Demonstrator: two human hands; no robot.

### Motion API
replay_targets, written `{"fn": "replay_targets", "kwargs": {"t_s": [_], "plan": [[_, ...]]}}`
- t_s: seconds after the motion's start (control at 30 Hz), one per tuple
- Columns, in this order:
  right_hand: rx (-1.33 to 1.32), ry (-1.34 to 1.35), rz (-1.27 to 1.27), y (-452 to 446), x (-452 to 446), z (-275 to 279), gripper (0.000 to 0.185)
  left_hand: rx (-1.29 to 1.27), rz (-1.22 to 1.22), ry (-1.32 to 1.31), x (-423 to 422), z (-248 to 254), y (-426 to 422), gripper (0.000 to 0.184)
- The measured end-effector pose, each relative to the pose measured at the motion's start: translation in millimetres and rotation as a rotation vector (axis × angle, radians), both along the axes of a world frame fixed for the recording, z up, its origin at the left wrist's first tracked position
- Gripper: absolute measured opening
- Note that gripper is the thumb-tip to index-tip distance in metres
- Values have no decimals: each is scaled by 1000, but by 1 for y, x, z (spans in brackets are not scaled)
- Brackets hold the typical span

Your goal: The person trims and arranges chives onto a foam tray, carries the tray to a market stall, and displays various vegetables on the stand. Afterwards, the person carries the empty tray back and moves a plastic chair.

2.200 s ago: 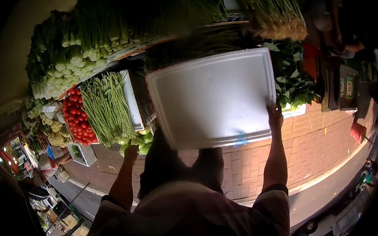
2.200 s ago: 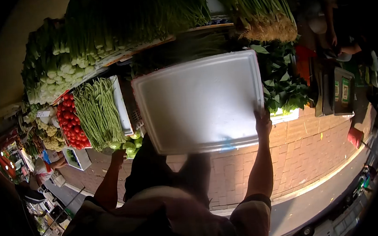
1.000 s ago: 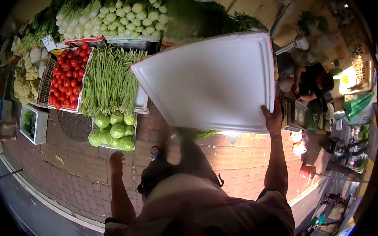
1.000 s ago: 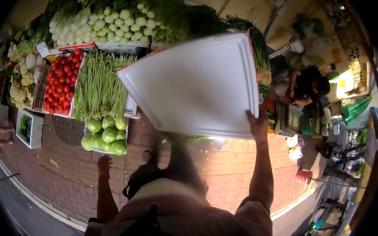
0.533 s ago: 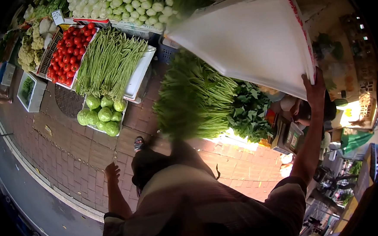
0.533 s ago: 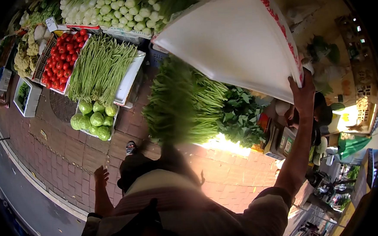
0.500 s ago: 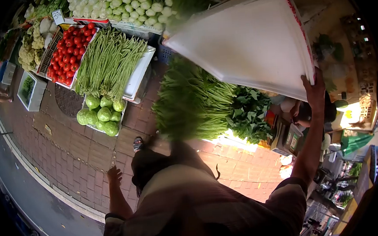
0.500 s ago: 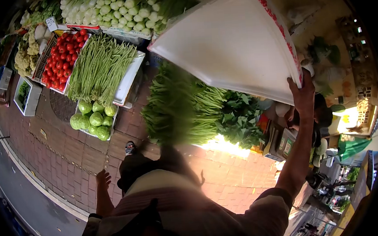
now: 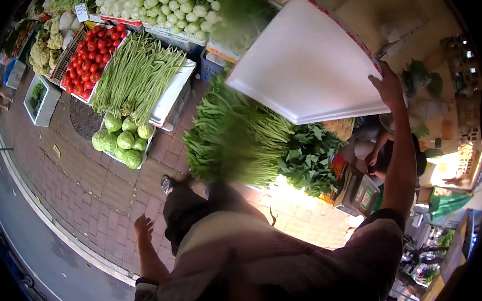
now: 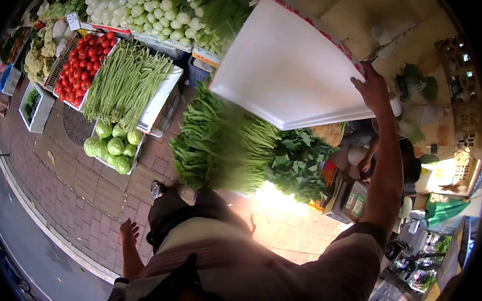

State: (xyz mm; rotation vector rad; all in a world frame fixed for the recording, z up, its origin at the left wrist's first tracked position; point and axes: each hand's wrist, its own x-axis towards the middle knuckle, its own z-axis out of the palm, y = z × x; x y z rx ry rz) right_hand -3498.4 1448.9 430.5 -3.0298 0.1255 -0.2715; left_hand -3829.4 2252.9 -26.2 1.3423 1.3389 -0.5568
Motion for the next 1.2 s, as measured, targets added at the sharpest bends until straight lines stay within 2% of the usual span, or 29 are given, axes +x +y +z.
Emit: {"fn": "replay_targets", "kwargs": {"t_s": [0.13, 0.17, 0.27, 0.4, 0.5, 0.63, 0.67, 0.77, 0.8, 0.83, 0.87, 0.9, 1.0, 1.03, 1.07, 1.13, 1.17, 1.2], "plan": [[118, 91, 97, -19, 24, -8, 48, 2, 10, 11, -6, -12, -8, 46], [75, 95, 101, -33, 38, -15, 50, 9, 19, 41, -7, -13, -10, 45], [-235, -81, -97, -74, 84, -38, 52, 52, -29, 52, -20, -4, -13, 47], [-127, -30, -17, -83, 95, -47, 47, 94, 17, 24, -47, 9, 2, 51], [4, 24, -41, -43, 60, -22, 49, 55, 48, 111, -69, -8, 8, 50], [78, -95, -64, 20, -37, -2, 48, -18, 31, 170, -72, -24, 5, 44], [217, -88, -195, 60, -70, 4, 42, -28, 19, 155, -66, -28, 6, 44], [381, -237, -124, 135, -148, -31, 46, -61, -58, 138, -37, -32, 10, 42], [237, -319, -20, 158, -164, -53, 50, -76, -74, 137, -24, -36, 17, 42], [427, -302, -21, 197, -175, -67, 54, -88, -89, 133, -12, -43, 25, 41], [405, -346, 45, 219, -180, -86, 54, -99, -102, 127, 4, -47, 34, 41], [573, -341, 137, 236, -183, -111, 49, -77, -125, 81, 23, -38, 40, 42], [385, -372, 210, 314, -177, -138, 46, 12, -475, -155, 85, 12, 49, 44], [447, -337, 177, 340, -176, -150, 46, 11, -490, -252, 101, 38, 43, 44], [387, -263, 255, 365, -172, -153, 50, 10, -502, -349, 114, 69, 34, 44], [365, -109, 231, 402, -167, -195, 54, -117, -542, -555, 129, 143, 15, 44], [506, -40, 223, 426, -162, -195, 52, -139, -564, -607, 131, 174, 6, 45], [547, -46, 252, 442, -158, -225, 58, -159, -581, -661, 131, 201, -2, 46]]}}
